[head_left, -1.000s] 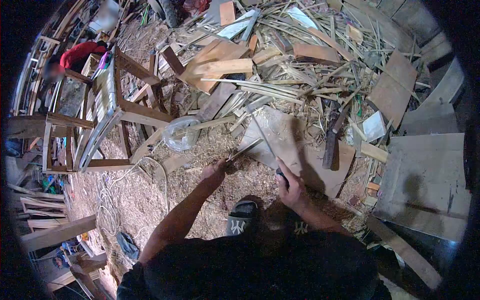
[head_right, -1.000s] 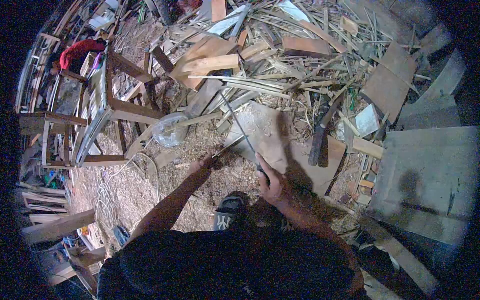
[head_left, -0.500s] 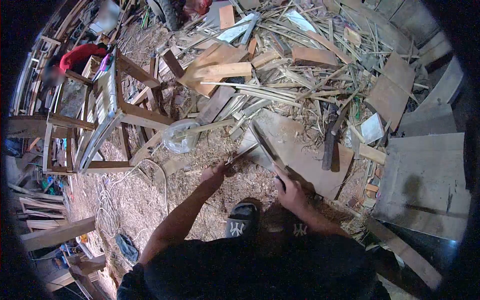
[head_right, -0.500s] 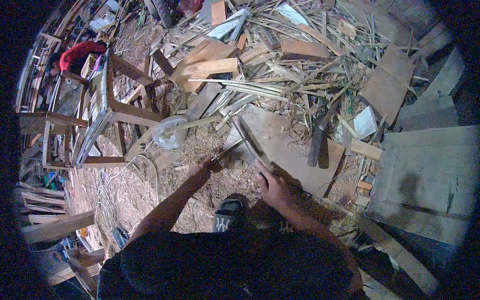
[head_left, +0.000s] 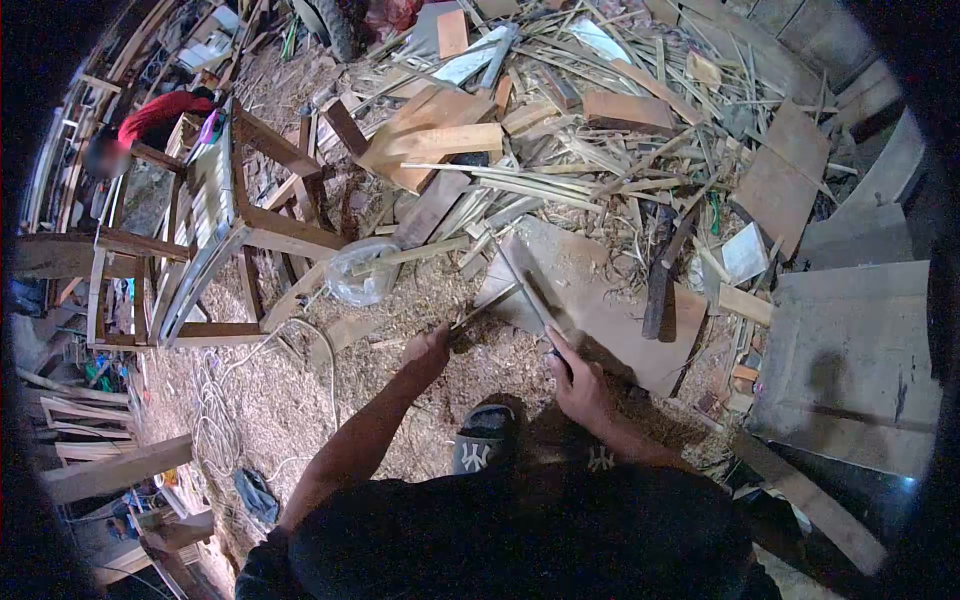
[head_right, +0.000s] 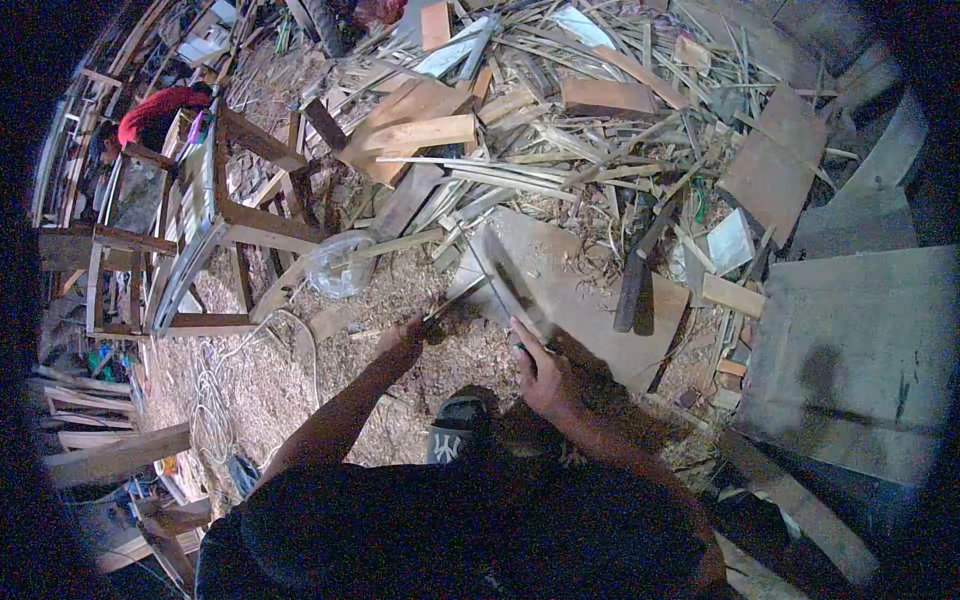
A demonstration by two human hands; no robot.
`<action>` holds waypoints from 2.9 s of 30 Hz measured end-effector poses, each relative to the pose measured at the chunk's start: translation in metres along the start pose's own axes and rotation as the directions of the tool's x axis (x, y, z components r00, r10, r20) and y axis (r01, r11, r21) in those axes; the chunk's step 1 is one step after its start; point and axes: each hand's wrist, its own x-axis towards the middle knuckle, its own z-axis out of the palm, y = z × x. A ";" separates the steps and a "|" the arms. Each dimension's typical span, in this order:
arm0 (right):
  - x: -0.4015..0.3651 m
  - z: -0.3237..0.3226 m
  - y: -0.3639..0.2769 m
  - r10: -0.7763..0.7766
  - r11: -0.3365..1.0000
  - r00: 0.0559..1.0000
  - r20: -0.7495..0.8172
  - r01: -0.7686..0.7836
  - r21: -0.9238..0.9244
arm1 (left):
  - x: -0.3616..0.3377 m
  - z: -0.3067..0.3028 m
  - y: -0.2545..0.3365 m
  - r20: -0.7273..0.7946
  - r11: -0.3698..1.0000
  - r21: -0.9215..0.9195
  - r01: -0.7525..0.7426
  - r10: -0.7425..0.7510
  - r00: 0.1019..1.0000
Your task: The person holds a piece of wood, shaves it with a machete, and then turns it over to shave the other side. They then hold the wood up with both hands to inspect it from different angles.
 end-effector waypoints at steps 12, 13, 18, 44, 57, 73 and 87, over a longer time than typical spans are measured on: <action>0.001 -0.001 0.002 0.031 0.999 0.999 -0.008 -0.031 0.023 | 0.003 0.004 -0.002 0.023 0.997 -0.032 0.071 -0.071 0.997; 0.001 -0.001 0.001 -0.007 0.998 0.999 -0.038 0.009 0.064 | 0.002 0.006 -0.003 0.035 0.995 -0.027 0.099 -0.098 0.995; 0.000 -0.005 -0.002 -0.029 0.998 0.999 -0.021 0.030 0.053 | -0.001 -0.001 0.004 0.060 0.995 -0.057 0.078 -0.074 0.995; -0.003 -0.003 0.007 -0.071 0.995 0.996 -0.050 0.067 -0.072 | 0.005 0.022 -0.019 -0.038 0.994 -0.107 -0.012 0.008 0.999; -0.003 -0.006 0.004 0.177 0.982 0.975 0.135 -0.164 -0.096 | -0.001 -0.003 0.003 0.027 0.994 -0.097 0.044 -0.041 0.999; -0.012 -0.015 -0.003 0.138 0.989 0.987 0.076 -0.133 -0.070 | -0.004 0.024 -0.018 -0.077 0.994 -0.106 0.005 -0.013 0.997; -0.018 -0.022 0.006 -0.053 0.998 0.997 -0.055 0.055 0.036 | -0.003 -0.005 0.012 0.022 0.990 -0.033 0.138 -0.137 0.990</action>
